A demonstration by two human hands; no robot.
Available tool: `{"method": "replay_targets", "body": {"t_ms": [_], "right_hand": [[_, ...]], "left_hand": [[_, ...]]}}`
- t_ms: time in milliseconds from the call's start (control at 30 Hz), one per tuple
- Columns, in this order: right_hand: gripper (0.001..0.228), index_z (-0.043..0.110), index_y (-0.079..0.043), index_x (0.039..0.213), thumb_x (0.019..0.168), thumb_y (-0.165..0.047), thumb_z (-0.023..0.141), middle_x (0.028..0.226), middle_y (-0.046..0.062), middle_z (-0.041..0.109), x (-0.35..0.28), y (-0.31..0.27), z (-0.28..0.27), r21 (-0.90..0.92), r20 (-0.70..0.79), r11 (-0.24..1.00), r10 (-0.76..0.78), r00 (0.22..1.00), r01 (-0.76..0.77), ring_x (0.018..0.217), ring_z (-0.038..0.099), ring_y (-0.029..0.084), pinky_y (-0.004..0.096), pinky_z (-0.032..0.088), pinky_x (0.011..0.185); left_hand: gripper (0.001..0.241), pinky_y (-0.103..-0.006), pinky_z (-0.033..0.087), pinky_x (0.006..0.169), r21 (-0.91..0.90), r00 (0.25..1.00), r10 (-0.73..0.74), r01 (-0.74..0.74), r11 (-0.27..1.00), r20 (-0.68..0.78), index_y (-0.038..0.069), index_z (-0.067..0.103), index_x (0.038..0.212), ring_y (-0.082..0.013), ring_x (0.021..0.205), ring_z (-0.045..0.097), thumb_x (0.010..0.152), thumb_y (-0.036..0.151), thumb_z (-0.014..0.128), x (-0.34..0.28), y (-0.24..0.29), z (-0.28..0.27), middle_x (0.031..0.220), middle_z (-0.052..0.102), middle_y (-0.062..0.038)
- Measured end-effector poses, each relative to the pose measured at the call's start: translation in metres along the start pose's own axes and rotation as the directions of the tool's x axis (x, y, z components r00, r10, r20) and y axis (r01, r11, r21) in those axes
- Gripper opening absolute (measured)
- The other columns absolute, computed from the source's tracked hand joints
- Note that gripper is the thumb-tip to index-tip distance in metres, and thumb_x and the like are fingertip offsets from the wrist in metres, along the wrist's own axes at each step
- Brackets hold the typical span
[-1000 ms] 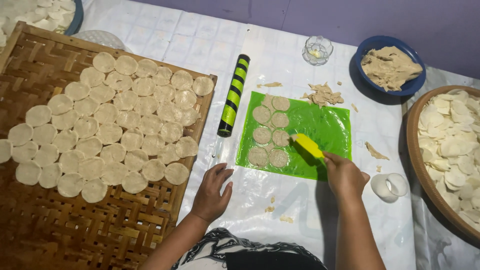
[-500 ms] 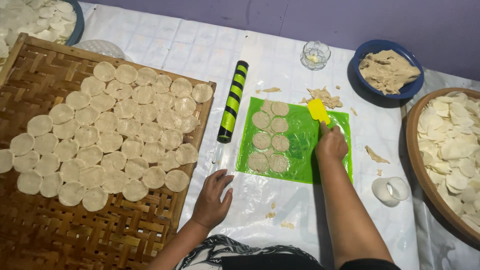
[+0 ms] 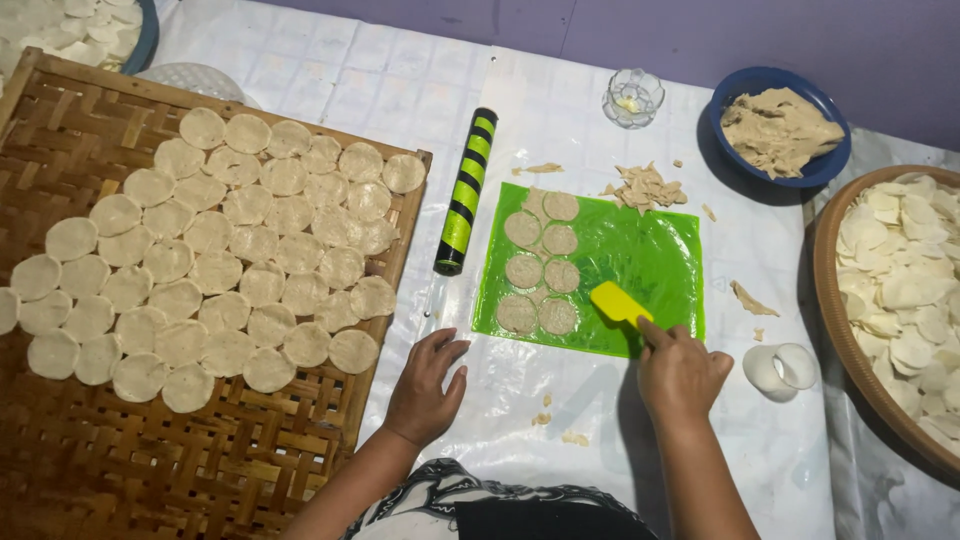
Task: Preparing small dough discs and placing them on a drying mat.
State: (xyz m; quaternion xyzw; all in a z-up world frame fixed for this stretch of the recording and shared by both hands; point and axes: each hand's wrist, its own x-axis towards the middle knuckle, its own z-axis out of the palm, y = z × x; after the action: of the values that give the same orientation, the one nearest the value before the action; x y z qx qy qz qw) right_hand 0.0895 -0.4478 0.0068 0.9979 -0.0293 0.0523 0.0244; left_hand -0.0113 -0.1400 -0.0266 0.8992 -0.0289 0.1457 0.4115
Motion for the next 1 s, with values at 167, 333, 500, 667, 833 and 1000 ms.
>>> {"method": "replay_targets", "body": {"t_ms": [167,333,500,667,833,1000], "right_hand": [[0.038,0.077,-0.04,0.118,0.091,-0.015,0.068,0.087,-0.004,0.069,-0.009,-0.01,0.008,0.032,-0.006,0.994,-0.101,0.995,0.101,0.082,0.068,0.019,0.042,0.037,0.09],[0.034,0.077,-0.042,0.113,0.093,-0.016,0.067,0.085,-0.005,0.068,-0.006,-0.016,0.009,0.016,-0.051,0.989,-0.144,0.988,0.144,0.08,0.067,0.018,0.042,0.037,0.091],[0.033,0.078,-0.04,0.113,0.092,-0.016,0.07,0.084,-0.005,0.068,0.005,-0.018,0.028,0.079,-0.076,0.985,-0.148,0.986,0.154,0.079,0.068,0.018,0.043,0.039,0.09],[0.029,0.074,-0.038,0.126,0.102,-0.024,0.064,0.098,0.0,0.072,0.012,-0.024,0.023,0.379,-0.08,0.923,-0.04,0.996,0.068,0.095,0.069,0.022,0.045,0.034,0.098],[0.035,0.075,-0.032,0.127,0.096,-0.019,0.069,0.095,0.001,0.07,0.001,-0.035,-0.016,0.469,-0.222,0.834,-0.208,0.953,0.291,0.088,0.065,0.02,0.041,0.036,0.094],[0.037,0.077,-0.029,0.123,0.089,-0.014,0.074,0.09,-0.006,0.067,-0.025,-0.061,-0.04,0.482,-0.336,0.683,-0.435,0.836,0.549,0.071,0.056,0.011,0.032,0.033,0.088]], "left_hand": [[0.033,-0.0466,0.05,0.107,0.03,0.998,0.029,-0.03,0.999,0.05,0.01,0.062,0.128,-0.0343,0.128,0.058,0.095,0.012,0.061,-0.003,-0.009,0.001,0.13,0.054,-0.015],[0.033,-0.0464,0.05,0.106,0.034,0.999,0.049,-0.049,0.998,0.019,0.01,0.063,0.127,-0.0343,0.127,0.057,0.094,0.012,0.061,-0.003,-0.012,0.003,0.131,0.054,-0.014],[0.033,-0.0466,0.051,0.106,0.009,1.0,0.017,-0.017,1.0,-0.001,0.01,0.063,0.127,-0.0345,0.126,0.058,0.094,0.012,0.061,-0.003,-0.01,0.003,0.131,0.054,-0.014],[0.032,-0.0399,0.057,0.102,-0.435,0.963,-0.269,0.243,0.867,0.002,0.003,0.065,0.128,-0.0326,0.123,0.065,0.097,0.009,0.06,0.007,-0.017,0.001,0.13,0.059,-0.016],[0.038,-0.0373,0.06,0.095,-0.622,0.855,-0.489,0.48,0.619,0.172,0.003,0.064,0.133,-0.0303,0.114,0.071,0.102,0.02,0.05,0.034,0.014,-0.018,0.124,0.07,-0.018],[0.079,-0.0418,0.059,0.093,-0.807,0.698,-0.412,0.551,-0.213,0.585,-0.014,0.051,0.135,-0.0385,0.106,0.069,0.104,0.057,0.036,0.044,-0.012,-0.005,0.121,0.065,-0.032]]}}
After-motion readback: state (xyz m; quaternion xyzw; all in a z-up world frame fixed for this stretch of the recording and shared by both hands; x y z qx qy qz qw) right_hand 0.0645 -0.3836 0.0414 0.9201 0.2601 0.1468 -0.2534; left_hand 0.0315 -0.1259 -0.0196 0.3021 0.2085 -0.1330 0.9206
